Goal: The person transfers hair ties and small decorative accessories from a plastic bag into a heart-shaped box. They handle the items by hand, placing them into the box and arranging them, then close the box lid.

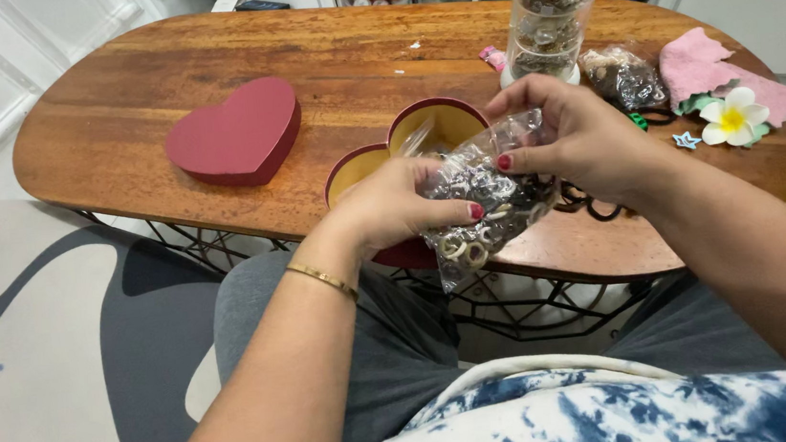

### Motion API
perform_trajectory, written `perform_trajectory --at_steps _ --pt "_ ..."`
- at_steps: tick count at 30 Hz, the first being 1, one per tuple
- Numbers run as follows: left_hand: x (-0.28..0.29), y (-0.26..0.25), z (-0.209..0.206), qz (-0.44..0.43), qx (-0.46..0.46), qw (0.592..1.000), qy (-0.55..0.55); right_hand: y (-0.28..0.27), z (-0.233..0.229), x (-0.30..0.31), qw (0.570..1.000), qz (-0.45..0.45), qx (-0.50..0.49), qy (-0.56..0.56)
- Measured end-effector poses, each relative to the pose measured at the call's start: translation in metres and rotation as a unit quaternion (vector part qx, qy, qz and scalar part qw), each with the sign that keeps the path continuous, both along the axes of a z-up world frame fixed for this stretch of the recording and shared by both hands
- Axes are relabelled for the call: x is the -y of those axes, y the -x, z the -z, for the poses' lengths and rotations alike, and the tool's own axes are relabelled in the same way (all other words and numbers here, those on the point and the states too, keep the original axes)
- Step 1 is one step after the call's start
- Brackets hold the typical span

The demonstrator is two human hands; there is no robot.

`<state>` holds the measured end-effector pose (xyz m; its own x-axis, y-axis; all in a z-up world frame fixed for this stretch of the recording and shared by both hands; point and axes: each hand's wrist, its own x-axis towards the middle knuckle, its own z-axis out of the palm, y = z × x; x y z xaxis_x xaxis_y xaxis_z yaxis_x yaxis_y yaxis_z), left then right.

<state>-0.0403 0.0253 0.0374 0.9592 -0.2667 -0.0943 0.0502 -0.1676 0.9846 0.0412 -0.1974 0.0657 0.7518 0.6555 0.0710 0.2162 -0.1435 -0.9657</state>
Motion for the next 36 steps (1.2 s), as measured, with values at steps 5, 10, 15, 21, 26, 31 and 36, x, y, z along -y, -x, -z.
perform_trajectory --at_steps 5,10,15,21,26,31,36 --pt "-0.003 -0.006 -0.02 -0.171 0.163 0.928 -0.287 -0.013 -0.015 -0.017 0.983 0.033 0.14 0.116" --pt "-0.012 -0.006 -0.009 -0.29 0.361 0.808 -0.364 -0.039 0.005 -0.047 0.874 0.005 0.473 0.112" --pt "-0.022 -0.007 0.03 -0.271 0.374 0.774 -0.433 -0.052 0.047 -0.067 0.808 -0.019 0.575 0.126" --pt "-0.029 -0.022 0.047 -0.19 0.209 0.818 -0.501 -0.061 0.063 -0.078 0.802 -0.063 0.55 0.224" --pt "-0.022 -0.032 0.046 -0.144 0.109 0.841 -0.511 -0.062 0.06 -0.086 0.788 -0.076 0.475 0.384" --pt "-0.017 -0.034 0.053 -0.168 0.116 0.835 -0.511 -0.04 0.078 -0.097 0.849 -0.042 0.439 0.29" --pt "-0.014 -0.041 0.067 -0.215 0.139 0.831 -0.494 -0.043 0.086 -0.106 0.841 -0.083 0.274 0.46"
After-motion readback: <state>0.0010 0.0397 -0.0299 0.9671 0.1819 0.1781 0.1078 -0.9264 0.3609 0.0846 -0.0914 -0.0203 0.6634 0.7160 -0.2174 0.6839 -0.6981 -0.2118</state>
